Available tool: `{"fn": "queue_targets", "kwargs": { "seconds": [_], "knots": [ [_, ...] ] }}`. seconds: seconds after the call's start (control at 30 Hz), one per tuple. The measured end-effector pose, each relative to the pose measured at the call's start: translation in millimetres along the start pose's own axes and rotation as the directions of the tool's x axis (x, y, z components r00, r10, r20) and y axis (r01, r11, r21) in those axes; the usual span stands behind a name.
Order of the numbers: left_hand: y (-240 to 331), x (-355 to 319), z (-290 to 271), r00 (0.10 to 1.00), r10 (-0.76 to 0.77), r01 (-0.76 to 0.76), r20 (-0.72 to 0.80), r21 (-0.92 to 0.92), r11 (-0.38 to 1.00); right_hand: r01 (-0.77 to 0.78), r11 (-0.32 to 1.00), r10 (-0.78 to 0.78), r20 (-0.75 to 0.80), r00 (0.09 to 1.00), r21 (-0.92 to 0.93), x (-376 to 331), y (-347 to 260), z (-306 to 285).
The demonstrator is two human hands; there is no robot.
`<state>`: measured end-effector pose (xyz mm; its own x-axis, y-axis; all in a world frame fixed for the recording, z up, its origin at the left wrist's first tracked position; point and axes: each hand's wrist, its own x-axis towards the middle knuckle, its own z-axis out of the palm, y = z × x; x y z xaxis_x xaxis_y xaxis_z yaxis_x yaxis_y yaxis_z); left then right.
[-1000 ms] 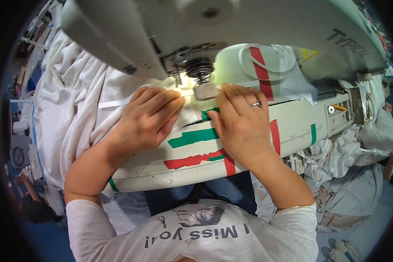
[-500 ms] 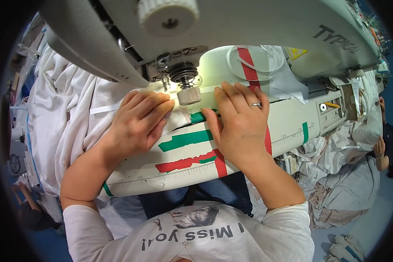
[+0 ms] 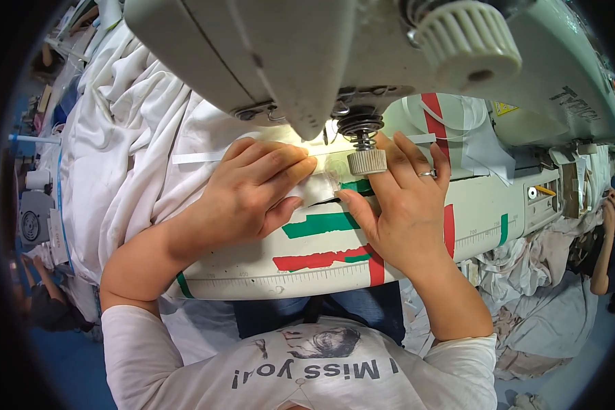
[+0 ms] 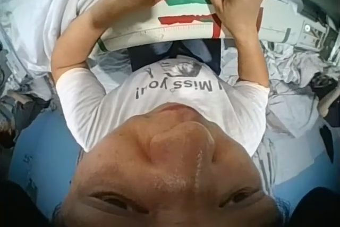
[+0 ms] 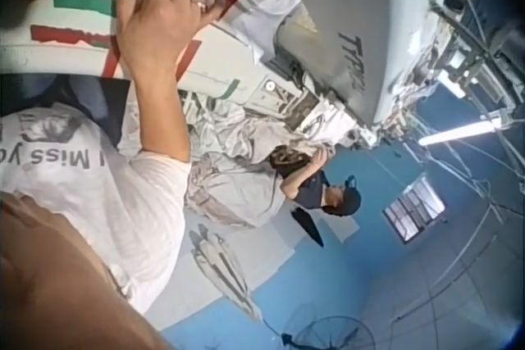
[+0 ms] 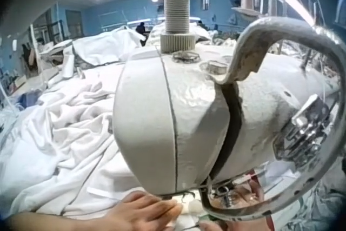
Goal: Sewing fabric pieces together using an industrial sewing machine in a factory.
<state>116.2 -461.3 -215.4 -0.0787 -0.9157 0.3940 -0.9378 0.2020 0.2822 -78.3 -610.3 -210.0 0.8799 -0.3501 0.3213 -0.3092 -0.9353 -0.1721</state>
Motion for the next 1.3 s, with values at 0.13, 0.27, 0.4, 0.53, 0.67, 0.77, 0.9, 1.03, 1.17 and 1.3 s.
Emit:
{"fn": "queue_targets", "kwargs": {
  "seconds": [0.13, 0.27, 0.4, 0.53, 0.67, 0.77, 0.9, 1.03, 1.17, 1.3],
  "knots": [
    [-3.9, 1.8, -0.3, 1.0, 0.01, -0.01, 0.0, -0.007, 1.0, 0.017, 1.0, -0.017, -0.02, 1.0, -0.007, 3.8, 1.0, 2.8],
    [-8.5, 3.3, 0.8, 1.0, 0.024, -0.024, -0.02, -0.006, 1.0, 0.001, 1.0, -0.001, 0.007, 1.0, -0.006, 7.3, 1.1, 3.9],
    [-15.7, 6.9, 1.4, 1.0, 0.017, -0.017, -0.019, 0.005, 1.0, -0.017, 0.999, 0.016, -0.02, 1.0, -0.033, 9.6, 3.0, 9.9],
    [-22.3, 9.9, -0.4, 1.0, 0.015, -0.015, -0.015, 0.006, 1.0, -0.023, 1.0, 0.023, -0.077, 0.997, 0.001, 8.2, 5.9, 15.5],
    [-26.0, 9.0, -0.1, 1.0, 0.009, -0.009, -0.006, 0.008, 1.0, -0.07, 0.994, 0.073, -0.028, 0.997, 0.082, 7.0, 7.8, 13.1],
    [-25.9, 10.1, -0.3, 1.0, 0.0, 0.0, -0.001, 0.002, 1.0, -0.053, 0.995, 0.056, -0.039, 0.998, 0.082, 4.4, 9.5, 13.7],
    [-24.5, 10.0, -1.5, 1.0, -0.011, 0.011, 0.006, 0.019, 1.0, -0.051, 0.995, 0.054, -0.034, 0.998, 0.081, 3.3, 8.4, 12.4],
    [-26.5, 9.8, -1.8, 1.0, 0.007, -0.007, -0.004, 0.018, 1.0, -0.033, 0.997, 0.036, -0.047, 0.998, 0.071, 5.2, 6.9, 11.0],
    [-26.9, 10.5, -0.5, 1.0, 0.022, -0.021, -0.02, 0.025, 0.999, 0.018, 0.998, -0.012, -0.111, 0.994, 0.052, 6.1, 5.2, 8.3],
    [-27.6, 10.3, -2.3, 1.0, 0.018, -0.017, -0.011, 0.021, 1.0, 0.065, 0.995, -0.06, -0.072, 0.996, 0.075, 9.0, 4.1, 0.4]
  ]
}}
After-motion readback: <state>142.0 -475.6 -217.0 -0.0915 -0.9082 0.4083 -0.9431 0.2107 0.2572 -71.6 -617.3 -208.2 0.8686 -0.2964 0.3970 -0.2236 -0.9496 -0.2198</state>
